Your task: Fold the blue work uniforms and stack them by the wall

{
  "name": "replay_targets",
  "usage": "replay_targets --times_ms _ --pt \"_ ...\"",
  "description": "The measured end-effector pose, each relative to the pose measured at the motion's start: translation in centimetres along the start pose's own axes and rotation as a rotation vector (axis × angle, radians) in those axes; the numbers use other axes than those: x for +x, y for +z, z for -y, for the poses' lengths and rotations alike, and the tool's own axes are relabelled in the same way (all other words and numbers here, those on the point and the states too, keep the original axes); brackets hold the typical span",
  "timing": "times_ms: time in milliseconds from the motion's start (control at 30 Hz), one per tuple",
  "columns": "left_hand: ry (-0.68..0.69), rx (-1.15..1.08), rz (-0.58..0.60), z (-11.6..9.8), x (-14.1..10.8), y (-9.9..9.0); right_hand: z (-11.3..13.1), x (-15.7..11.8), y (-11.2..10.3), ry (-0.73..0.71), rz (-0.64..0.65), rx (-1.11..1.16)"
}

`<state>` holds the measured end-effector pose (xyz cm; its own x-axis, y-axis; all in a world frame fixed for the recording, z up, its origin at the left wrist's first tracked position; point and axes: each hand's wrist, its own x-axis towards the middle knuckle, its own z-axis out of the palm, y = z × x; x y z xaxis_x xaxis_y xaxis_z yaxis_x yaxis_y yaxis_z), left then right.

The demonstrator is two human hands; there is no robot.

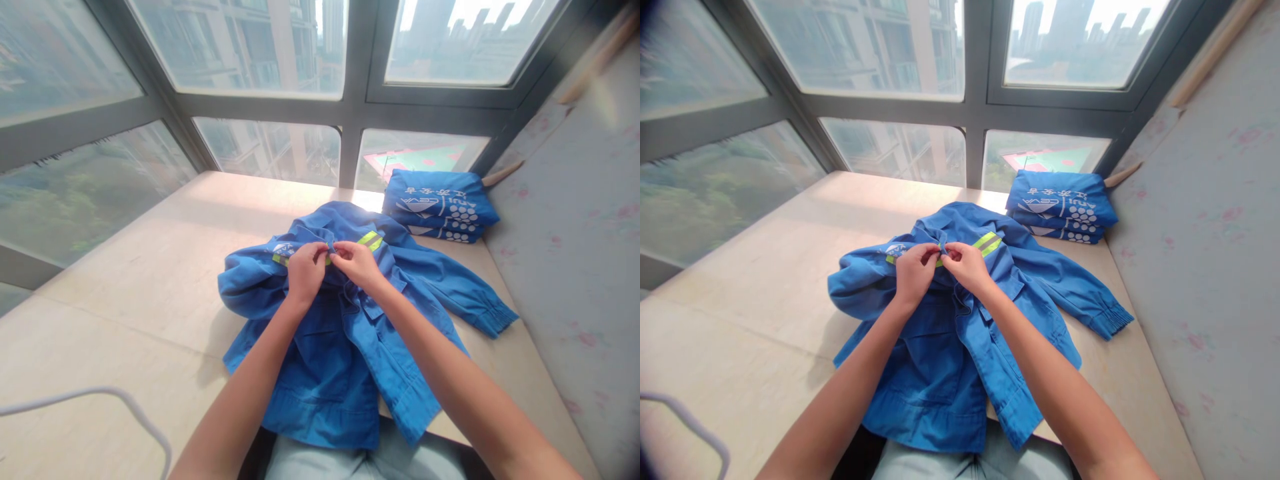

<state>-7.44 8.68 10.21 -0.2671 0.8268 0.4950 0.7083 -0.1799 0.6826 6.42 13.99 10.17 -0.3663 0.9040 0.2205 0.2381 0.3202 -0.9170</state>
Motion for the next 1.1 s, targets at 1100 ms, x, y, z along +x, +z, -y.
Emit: replay_targets --times_ms 1100 --pt "-0.198 -0.1 0.119 1.1 1.0 -0.3 -0.1 -0.3 0.5 -0.134 -0.041 -0.293"
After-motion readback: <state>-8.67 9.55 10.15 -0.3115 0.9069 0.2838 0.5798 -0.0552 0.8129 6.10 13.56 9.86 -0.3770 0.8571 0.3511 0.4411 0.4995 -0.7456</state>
